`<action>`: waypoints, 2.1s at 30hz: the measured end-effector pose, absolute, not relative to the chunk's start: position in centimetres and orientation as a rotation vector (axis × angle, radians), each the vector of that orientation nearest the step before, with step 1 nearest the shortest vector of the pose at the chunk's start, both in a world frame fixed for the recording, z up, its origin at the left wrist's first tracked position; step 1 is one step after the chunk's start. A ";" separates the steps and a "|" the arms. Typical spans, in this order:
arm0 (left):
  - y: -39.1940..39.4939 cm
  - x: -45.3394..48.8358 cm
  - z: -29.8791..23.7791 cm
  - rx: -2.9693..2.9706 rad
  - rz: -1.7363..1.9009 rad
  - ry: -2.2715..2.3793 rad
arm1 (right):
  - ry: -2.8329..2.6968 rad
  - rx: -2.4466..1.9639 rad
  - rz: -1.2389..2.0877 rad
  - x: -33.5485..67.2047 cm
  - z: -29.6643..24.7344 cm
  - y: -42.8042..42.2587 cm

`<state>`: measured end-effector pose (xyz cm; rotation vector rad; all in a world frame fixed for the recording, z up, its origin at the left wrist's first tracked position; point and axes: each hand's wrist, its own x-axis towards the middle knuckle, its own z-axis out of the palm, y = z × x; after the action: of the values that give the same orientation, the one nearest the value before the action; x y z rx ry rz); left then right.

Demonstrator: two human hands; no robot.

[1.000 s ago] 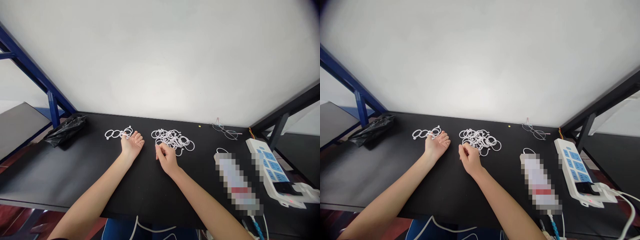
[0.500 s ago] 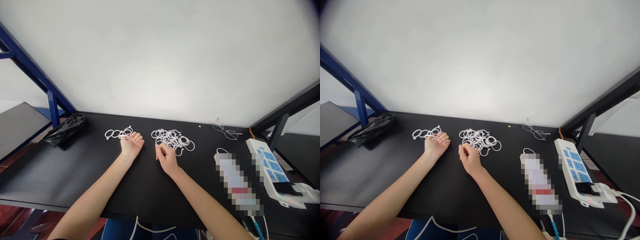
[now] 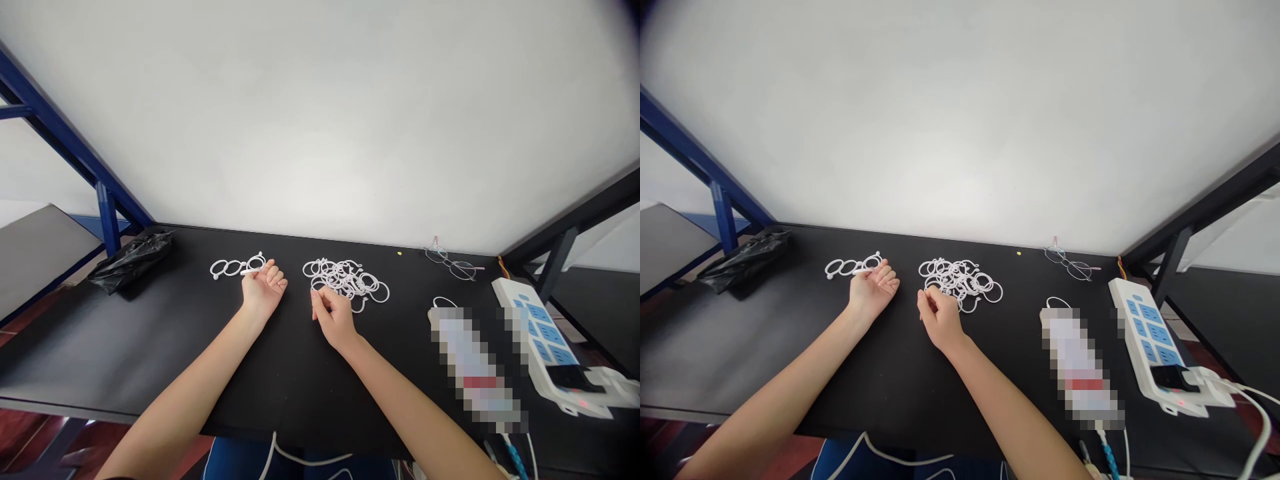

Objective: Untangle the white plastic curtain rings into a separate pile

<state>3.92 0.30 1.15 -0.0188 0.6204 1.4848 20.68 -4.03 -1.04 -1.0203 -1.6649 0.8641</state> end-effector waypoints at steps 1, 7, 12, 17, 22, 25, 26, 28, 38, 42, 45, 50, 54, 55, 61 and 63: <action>0.3 3.9 1.1 -0.026 1.487 0.610 | -1.664 -1.019 0.864 20.7 -1.0 -4.0; 0.3 3.8 0.8 -0.042 1.509 0.584 | -1.666 -1.027 0.864 20.7 -1.0 -4.0; 0.2 3.7 0.7 -0.042 1.493 0.525 | -1.665 -1.031 0.862 20.6 -1.0 -4.0; 0.3 3.9 0.9 0.030 1.428 0.542 | -1.666 -1.026 0.852 20.6 -1.1 -4.0; 0.5 4.9 1.1 0.360 1.369 0.834 | -1.656 -1.029 0.865 20.6 -1.1 -3.9; 0.5 5.4 0.7 0.683 1.451 1.014 | -1.659 -1.025 0.868 20.6 -1.2 -4.0; 0.5 5.5 0.4 0.777 1.460 1.042 | -1.662 -1.024 0.866 20.7 -1.2 -4.0; 0.6 5.4 -0.1 0.929 1.422 1.079 | -1.667 -1.024 0.860 20.7 -1.2 -4.0; 0.1 5.0 -2.2 1.744 1.099 1.292 | -1.684 -1.026 0.842 20.7 -1.2 -3.9; 0.0 5.0 -2.3 1.847 1.074 1.280 | -1.686 -1.022 0.848 20.7 -1.3 -3.9; 0.0 5.0 -2.3 1.843 1.093 1.274 | -1.680 -1.024 0.853 20.7 -1.3 -3.9; 0.0 5.0 -2.2 1.846 1.112 1.268 | -1.677 -1.022 0.857 20.7 -1.2 -4.0; 0.0 4.8 -2.3 1.913 1.131 1.361 | -1.682 -1.022 0.854 20.7 -1.3 -4.0; 0.0 4.8 -2.3 1.958 1.107 1.404 | -1.682 -1.020 0.852 20.7 -1.3 -4.0; 0.1 4.8 -1.9 1.994 1.065 1.436 | -1.666 -1.005 0.865 20.7 -1.3 -4.1; 0.1 5.0 -1.7 1.836 1.081 1.387 | -1.664 -1.005 0.861 20.7 -1.3 -4.1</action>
<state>4.98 0.14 -1.72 1.8355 1.3867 1.0810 20.69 -4.06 -1.27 -1.0055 -1.6638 0.8607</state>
